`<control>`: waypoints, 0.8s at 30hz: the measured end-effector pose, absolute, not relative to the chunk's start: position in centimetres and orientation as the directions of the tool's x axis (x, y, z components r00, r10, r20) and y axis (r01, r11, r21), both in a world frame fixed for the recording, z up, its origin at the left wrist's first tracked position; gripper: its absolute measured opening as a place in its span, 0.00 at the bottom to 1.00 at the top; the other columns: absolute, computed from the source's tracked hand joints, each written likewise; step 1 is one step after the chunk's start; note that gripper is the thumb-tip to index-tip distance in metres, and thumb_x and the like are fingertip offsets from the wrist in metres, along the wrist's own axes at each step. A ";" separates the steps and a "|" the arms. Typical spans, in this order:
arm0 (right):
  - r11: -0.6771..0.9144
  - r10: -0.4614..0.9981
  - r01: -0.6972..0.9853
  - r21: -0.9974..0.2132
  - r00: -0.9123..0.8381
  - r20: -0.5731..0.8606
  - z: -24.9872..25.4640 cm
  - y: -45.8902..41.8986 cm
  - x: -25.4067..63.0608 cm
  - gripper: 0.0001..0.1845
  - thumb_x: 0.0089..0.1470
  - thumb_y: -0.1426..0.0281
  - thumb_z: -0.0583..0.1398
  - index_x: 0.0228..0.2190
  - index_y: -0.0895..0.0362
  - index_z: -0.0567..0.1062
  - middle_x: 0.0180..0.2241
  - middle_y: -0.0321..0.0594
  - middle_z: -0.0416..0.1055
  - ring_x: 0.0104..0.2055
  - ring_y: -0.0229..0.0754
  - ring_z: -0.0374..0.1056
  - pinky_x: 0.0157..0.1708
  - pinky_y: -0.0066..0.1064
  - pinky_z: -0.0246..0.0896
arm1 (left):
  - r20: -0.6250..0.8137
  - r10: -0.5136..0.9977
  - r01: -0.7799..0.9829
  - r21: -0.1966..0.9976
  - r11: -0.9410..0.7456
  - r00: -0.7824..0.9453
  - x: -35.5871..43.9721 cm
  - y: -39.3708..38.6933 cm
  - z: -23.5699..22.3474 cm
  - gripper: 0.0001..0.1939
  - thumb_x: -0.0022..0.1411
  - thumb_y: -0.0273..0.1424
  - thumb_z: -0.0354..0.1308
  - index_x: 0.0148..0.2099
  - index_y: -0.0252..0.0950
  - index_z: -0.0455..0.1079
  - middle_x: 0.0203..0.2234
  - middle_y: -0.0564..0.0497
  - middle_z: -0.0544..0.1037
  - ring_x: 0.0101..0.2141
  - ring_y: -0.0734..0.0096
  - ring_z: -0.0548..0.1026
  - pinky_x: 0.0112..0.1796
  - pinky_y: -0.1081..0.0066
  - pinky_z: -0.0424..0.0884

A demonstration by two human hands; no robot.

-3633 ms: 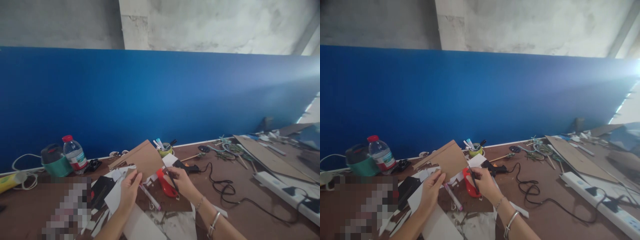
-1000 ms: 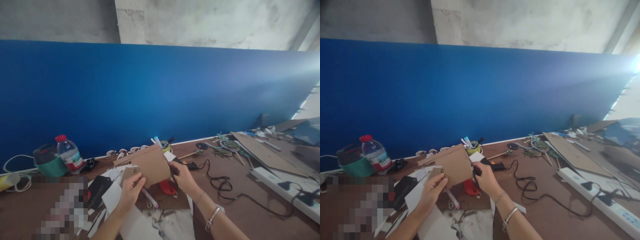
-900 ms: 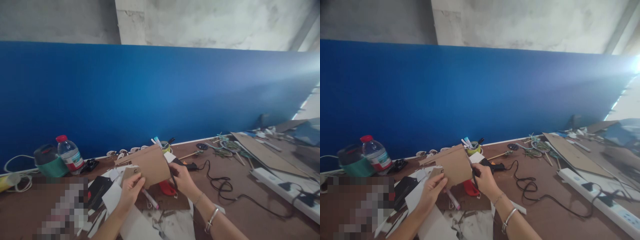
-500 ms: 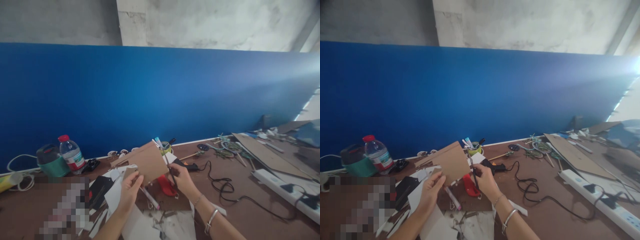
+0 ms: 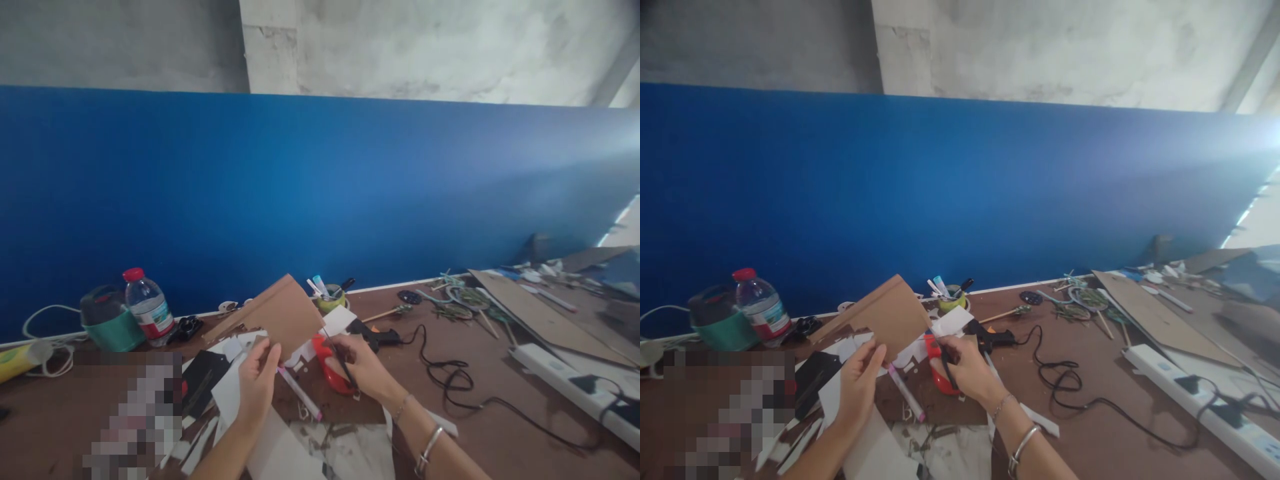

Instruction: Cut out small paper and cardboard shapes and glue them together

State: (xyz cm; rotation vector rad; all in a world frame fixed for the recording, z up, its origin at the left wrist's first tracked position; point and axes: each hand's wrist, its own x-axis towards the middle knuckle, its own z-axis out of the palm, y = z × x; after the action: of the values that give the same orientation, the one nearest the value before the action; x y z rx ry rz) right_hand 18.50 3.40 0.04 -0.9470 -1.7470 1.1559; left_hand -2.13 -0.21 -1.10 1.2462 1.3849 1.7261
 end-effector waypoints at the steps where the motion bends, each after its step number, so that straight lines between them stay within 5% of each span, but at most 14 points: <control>1: 0.291 0.896 0.140 -0.946 -0.386 0.219 0.0 3.4 18.5 0.16 0.47 0.65 0.63 0.38 0.59 0.76 0.31 0.40 0.75 0.33 0.43 0.70 0.32 0.30 0.64 | 0.299 0.881 0.095 0.954 -0.284 -0.368 -2.2 -0.2 -1.2 0.16 0.54 0.42 0.59 0.37 0.34 0.74 0.23 0.53 0.75 0.25 0.70 0.70 0.28 0.74 0.67; 24: 0.311 0.898 0.164 -0.936 -0.372 0.234 0.2 3.2 18.4 0.15 0.47 0.65 0.63 0.37 0.59 0.76 0.32 0.40 0.76 0.33 0.42 0.70 0.32 0.30 0.64 | 0.280 0.900 0.078 0.960 -0.270 -0.334 -2.1 -0.3 -1.2 0.16 0.54 0.41 0.60 0.37 0.34 0.74 0.23 0.52 0.74 0.24 0.69 0.70 0.28 0.73 0.68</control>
State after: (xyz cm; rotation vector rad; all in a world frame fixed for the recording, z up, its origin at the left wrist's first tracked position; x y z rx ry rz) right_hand 18.42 3.19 0.16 -0.9581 -1.7550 1.1236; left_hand -2.15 -0.27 -1.15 1.2560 1.3406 1.6727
